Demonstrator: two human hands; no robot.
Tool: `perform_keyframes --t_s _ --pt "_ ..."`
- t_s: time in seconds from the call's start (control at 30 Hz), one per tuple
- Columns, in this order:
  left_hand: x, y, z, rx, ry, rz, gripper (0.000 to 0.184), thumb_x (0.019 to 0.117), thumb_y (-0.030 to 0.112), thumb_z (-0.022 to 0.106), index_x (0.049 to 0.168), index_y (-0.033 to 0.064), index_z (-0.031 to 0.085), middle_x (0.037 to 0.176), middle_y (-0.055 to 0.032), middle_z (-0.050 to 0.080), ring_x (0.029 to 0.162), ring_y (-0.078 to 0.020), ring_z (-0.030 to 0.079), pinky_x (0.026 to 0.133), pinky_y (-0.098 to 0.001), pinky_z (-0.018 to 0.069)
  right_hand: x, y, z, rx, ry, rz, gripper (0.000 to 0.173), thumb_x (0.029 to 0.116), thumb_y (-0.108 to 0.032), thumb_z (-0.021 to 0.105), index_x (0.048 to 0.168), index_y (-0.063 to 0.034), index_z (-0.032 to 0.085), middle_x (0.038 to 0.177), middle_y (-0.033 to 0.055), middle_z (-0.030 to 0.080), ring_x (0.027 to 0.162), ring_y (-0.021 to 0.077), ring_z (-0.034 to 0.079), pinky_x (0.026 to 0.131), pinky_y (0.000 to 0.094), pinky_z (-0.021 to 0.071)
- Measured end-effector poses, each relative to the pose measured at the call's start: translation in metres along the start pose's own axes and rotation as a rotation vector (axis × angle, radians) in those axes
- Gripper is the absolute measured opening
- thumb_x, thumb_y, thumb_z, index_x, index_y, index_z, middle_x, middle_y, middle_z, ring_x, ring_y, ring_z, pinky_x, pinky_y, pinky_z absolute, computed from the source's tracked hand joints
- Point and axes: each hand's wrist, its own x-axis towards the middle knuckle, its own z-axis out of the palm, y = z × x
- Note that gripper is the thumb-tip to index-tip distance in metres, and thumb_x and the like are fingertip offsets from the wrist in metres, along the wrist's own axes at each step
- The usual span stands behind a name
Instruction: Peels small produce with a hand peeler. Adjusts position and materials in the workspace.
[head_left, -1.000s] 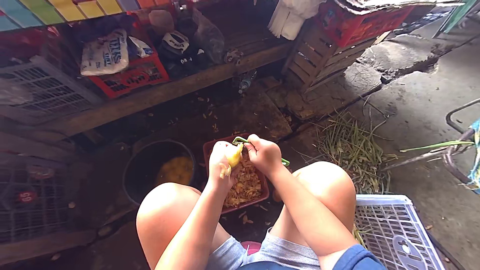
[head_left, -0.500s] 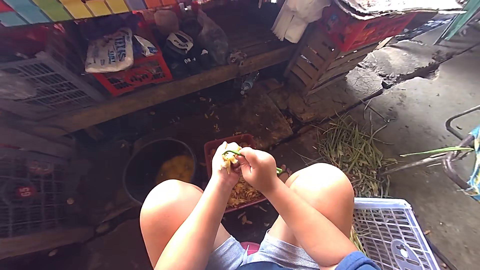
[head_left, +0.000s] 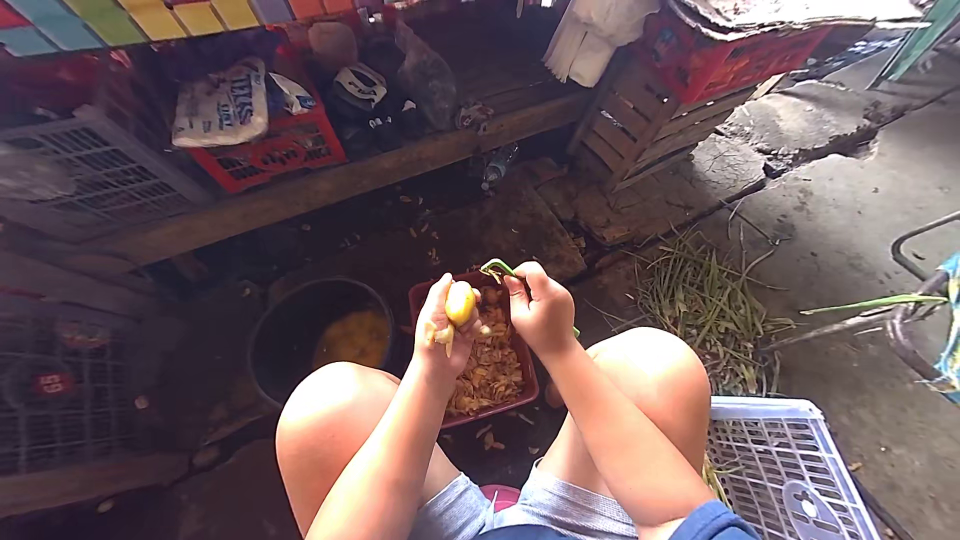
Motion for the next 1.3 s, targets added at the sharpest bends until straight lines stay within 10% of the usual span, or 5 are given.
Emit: perform_keyframes --t_s 0.3,0.77,0.93,1.2,1.3 --pt "0.003 -0.007 0.004 -0.016 0.099 -0.083 0.046 0.1106 0.025 0.033 0.071 0.0128 0.053 0.052 0.0013 0.048 0.040 -0.0048 0.046 0.040 -0.0162 0.0398 -0.015 -0.020 0.005 0.069 0.001 -0.314 0.021 0.0941 -0.009 0.057 0.078 -0.0042 0.069 0.060 0.0066 0.062 0.055 0.0221 0.064 0.048 0.0374 0.0497" --pt "0.007 -0.003 0.001 -0.006 0.055 -0.046 0.040 0.1102 0.018 0.030 0.079 0.0087 0.054 0.056 -0.0011 0.054 0.042 -0.0061 0.051 0.040 -0.0173 0.0436 -0.015 -0.021 0.011 0.192 -0.010 -0.161 0.022 0.0982 -0.013 0.056 0.087 -0.0009 0.071 0.068 0.0098 0.068 0.062 0.0214 0.069 0.056 0.0376 0.0557" --pt "0.005 0.002 -0.012 0.027 -0.218 0.014 0.037 0.1045 0.017 0.019 0.093 0.0094 0.053 0.072 -0.0026 0.064 0.046 -0.0026 0.049 0.042 -0.0144 0.0395 0.003 -0.003 0.013 0.085 -0.164 0.087 0.021 0.1002 -0.015 0.056 0.092 -0.0007 0.069 0.071 0.0141 0.067 0.069 0.0316 0.069 0.062 0.0508 0.0541" --pt "-0.001 0.012 0.010 0.096 0.185 -0.036 0.046 0.1132 0.044 0.027 0.117 0.0051 0.050 0.079 -0.0065 0.059 0.055 -0.0128 0.057 0.050 -0.0248 0.0518 0.012 -0.024 -0.004 0.244 -0.310 0.382 0.038 0.1050 -0.025 0.052 0.127 0.0045 0.060 0.105 0.0240 0.070 0.096 0.0390 0.070 0.084 0.0611 0.0534" --pt "0.001 0.008 0.014 0.346 0.236 0.064 0.042 0.1130 0.035 0.037 0.140 0.0029 0.040 0.090 -0.0101 0.054 0.064 -0.0154 0.055 0.058 -0.0295 0.0509 0.009 -0.031 -0.004 0.482 -0.299 0.483 0.066 0.0933 -0.050 0.059 0.132 0.0041 0.052 0.096 0.0164 0.064 0.079 0.0247 0.062 0.073 0.0496 0.0522"
